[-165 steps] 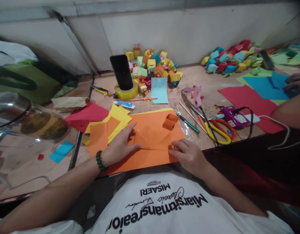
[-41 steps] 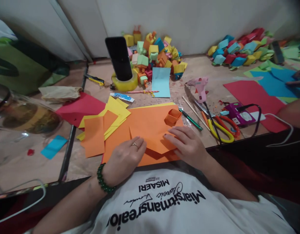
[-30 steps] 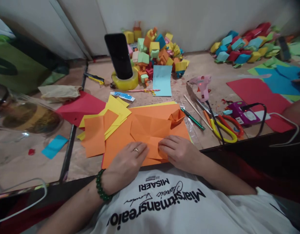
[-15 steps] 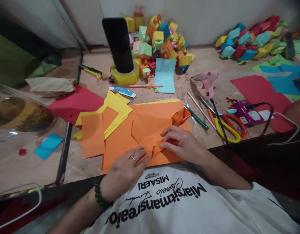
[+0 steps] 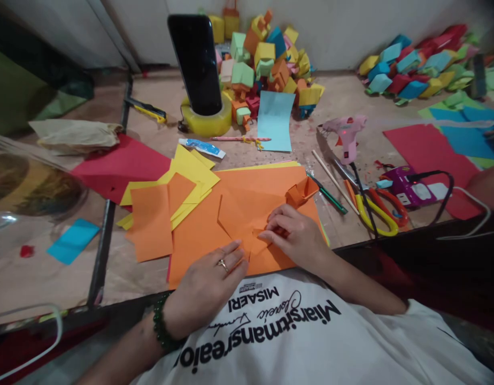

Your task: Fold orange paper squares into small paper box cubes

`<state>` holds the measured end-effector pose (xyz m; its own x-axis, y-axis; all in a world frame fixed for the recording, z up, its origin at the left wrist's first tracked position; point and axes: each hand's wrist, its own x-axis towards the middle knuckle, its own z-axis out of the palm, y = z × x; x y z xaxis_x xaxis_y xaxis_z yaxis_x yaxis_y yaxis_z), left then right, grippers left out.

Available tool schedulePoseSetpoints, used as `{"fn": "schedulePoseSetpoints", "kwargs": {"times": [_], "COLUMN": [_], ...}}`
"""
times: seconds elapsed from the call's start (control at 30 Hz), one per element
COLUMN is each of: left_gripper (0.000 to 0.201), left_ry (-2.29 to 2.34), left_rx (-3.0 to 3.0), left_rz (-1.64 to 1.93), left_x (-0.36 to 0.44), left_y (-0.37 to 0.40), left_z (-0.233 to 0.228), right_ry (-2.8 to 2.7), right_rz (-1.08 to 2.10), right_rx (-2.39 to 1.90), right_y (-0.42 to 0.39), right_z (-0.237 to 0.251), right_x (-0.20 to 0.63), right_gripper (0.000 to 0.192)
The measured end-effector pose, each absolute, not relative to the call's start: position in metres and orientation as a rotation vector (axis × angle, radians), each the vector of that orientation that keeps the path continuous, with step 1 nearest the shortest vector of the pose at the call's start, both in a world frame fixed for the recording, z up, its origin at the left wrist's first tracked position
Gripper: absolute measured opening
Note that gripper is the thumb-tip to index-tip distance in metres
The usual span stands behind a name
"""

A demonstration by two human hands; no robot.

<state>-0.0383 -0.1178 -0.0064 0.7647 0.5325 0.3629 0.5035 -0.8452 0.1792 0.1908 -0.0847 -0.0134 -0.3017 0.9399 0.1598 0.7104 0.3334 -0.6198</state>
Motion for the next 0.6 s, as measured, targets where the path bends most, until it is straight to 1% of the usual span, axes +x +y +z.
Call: {"fn": "schedulePoseSetpoints", "kwargs": {"times": [0.17,0.4,0.53,0.57,0.6], "left_gripper": [0.034,0.031,0.031,0.03,0.03], "left_ry": [0.9,0.921,0.94,0.95,0.958], "left_rx": [2.892,2.902,2.886,2.888,2.893], "left_rz": [0.549,0.463,0.37,0.347,0.325], "left_x": [-0.0367,-0.0346,-0.0322,-0.0314,-0.0306], "left_y": [-0.1197,-0.1216,-0.1222,-0.1224,-0.1225], "left_z": [-0.005,-0.0036,0.0005,0.0017,0.0029], "right_ry": [-2.105,-2.112,-2.16,-2.176,-2.192], "right_rz": [0.534,0.488,0.458,0.445,0.428], "right_rx": [-1.411,-1.405,-1.466,-1.479,-1.488], "right_y": [-0.0861,-0.0872,-0.0887,-0.0891,-0.0896], "right_z": [-0.0151,-0.0176,-0.0127,-0.0105,-0.0086], "right_x": [0.1898,0.1899,0.188,0.1869,0.1856], "right_gripper": [0.026,0.027,0.018,0.018,0.023]}}
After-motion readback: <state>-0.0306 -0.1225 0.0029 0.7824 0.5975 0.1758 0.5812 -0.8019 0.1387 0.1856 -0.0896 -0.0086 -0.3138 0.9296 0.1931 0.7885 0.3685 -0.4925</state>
